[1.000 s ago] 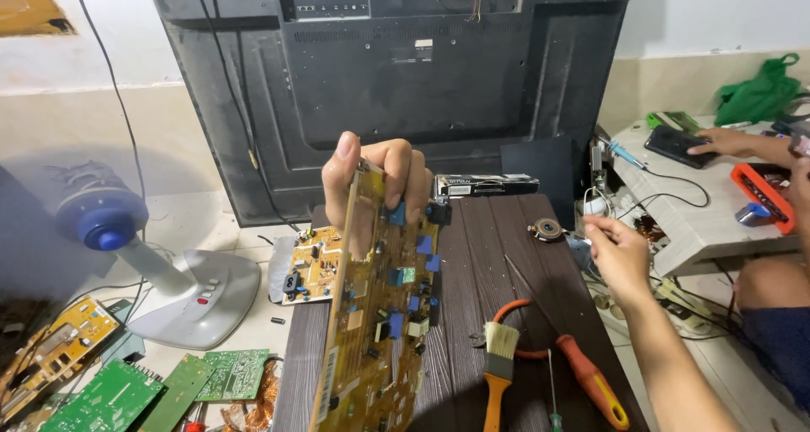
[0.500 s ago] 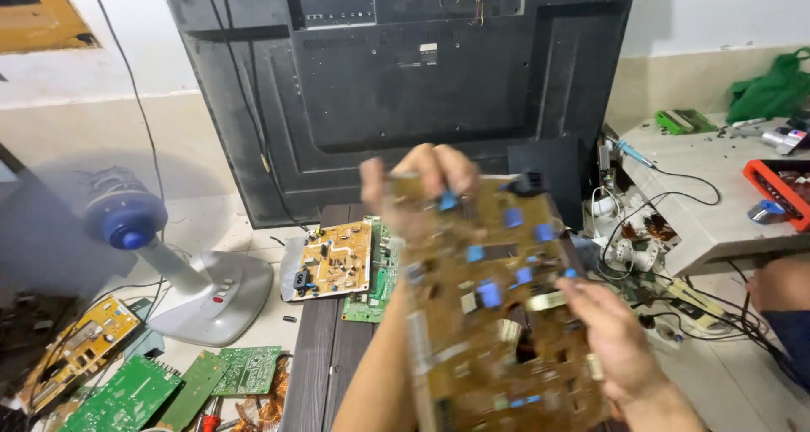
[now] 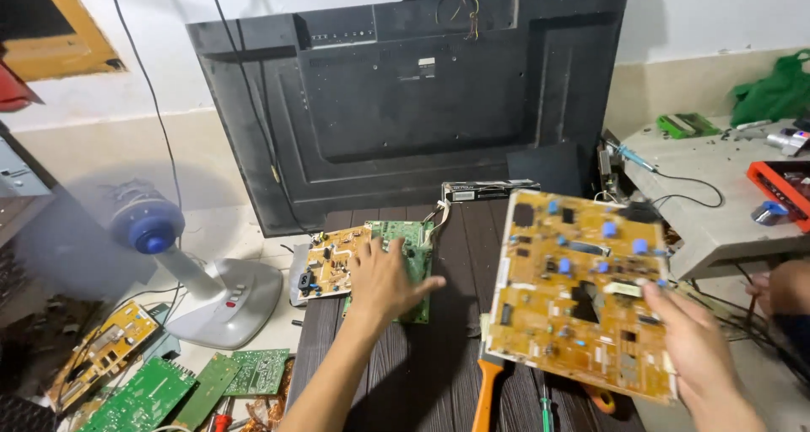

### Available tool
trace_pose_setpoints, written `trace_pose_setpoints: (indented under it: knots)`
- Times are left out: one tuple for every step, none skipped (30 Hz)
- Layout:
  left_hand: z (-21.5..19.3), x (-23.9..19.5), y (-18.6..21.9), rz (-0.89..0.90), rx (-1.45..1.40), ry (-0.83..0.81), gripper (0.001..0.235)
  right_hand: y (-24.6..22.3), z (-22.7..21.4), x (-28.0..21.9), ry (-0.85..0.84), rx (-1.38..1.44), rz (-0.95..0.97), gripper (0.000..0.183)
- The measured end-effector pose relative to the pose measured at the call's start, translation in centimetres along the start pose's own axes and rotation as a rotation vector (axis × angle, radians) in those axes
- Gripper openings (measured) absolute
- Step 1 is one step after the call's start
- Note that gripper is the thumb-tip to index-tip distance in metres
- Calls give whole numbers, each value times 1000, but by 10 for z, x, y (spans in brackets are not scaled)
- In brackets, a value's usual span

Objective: The person cleans several circuit boards using a brush and a screwdriver. They brush dust off the boards, flip them over, and use the screwdriver to scrape or adjust small components. The boards are handled one at a time on a cluttered workbench.

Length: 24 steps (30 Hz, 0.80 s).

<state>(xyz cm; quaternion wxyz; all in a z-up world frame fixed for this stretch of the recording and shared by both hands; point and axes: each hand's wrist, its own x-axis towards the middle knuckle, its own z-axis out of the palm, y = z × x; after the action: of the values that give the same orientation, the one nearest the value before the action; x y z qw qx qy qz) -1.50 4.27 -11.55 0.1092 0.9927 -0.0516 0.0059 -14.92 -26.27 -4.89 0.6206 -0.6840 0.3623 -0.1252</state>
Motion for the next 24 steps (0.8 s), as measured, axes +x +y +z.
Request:
trace_pose_setpoints:
  knots:
    - [7,-4,-1,-1,3,1,110,-6,7,-5,-2,2,1,45]
    - [14,-9,-3,33,10,23,113,-13,14,-11,-55,-72,43,41]
    - [20,-12,-3,71,17,47,117,-20,21,-16,-104,-144,84,38]
    - [29,-11,-6,73,18,49,117,-18,29,-8,-102,-141,84,38]
    - [38,-11,-10,112,-31,115,108,-16,38,1,-197,-148,58,31]
    - [48,-11,-14,151,-79,182,100,-14,48,9,-291,-155,32,31]
    - [47,-16,-12,155,-80,185,100,-19,58,10,-288,-152,29,31]
    - [47,-20,-11,171,-152,212,93,-25,68,11,-317,-242,21,32]
    - [46,-24,-9,187,-226,240,86,-31,78,12,-345,-334,11,37]
    - [43,-27,-5,190,-229,245,86,-28,86,27,-341,-333,6,37]
    - [41,-31,-2,226,-232,320,81,-22,95,41,-357,-378,-21,46]
    - [40,-34,1,262,-234,396,78,-16,103,56,-373,-424,-49,57]
    - [36,-37,5,267,-236,398,78,-18,105,58,-368,-422,-51,57]
    - [33,-39,9,424,-261,400,75,-20,107,59,-373,-527,-49,66]
    - [30,-44,13,579,-287,398,72,-21,109,60,-380,-635,-41,75]
    - [25,-51,18,582,-290,395,72,-19,108,61,-376,-636,-38,75]
    - [20,-57,25,662,-314,264,85,-17,107,62,-379,-641,-66,71]
    - [15,-64,31,741,-337,133,98,-15,106,63,-383,-645,-94,68]
    - [16,-65,33,741,-344,130,98,-15,102,61,-380,-651,-91,68]
    - [18,-66,36,759,-351,43,90,-16,99,60,-394,-707,-123,68]
    - [20,-68,38,772,-357,-46,86,-15,95,58,-413,-763,-154,69]
    - [23,-67,39,769,-363,-50,86,-17,90,53,-414,-769,-149,69]
    - [27,-66,40,741,-376,-64,82,-18,85,48,-435,-775,-172,70]
    - [30,-65,41,713,-389,-77,77,-20,80,43,-456,-781,-196,72]
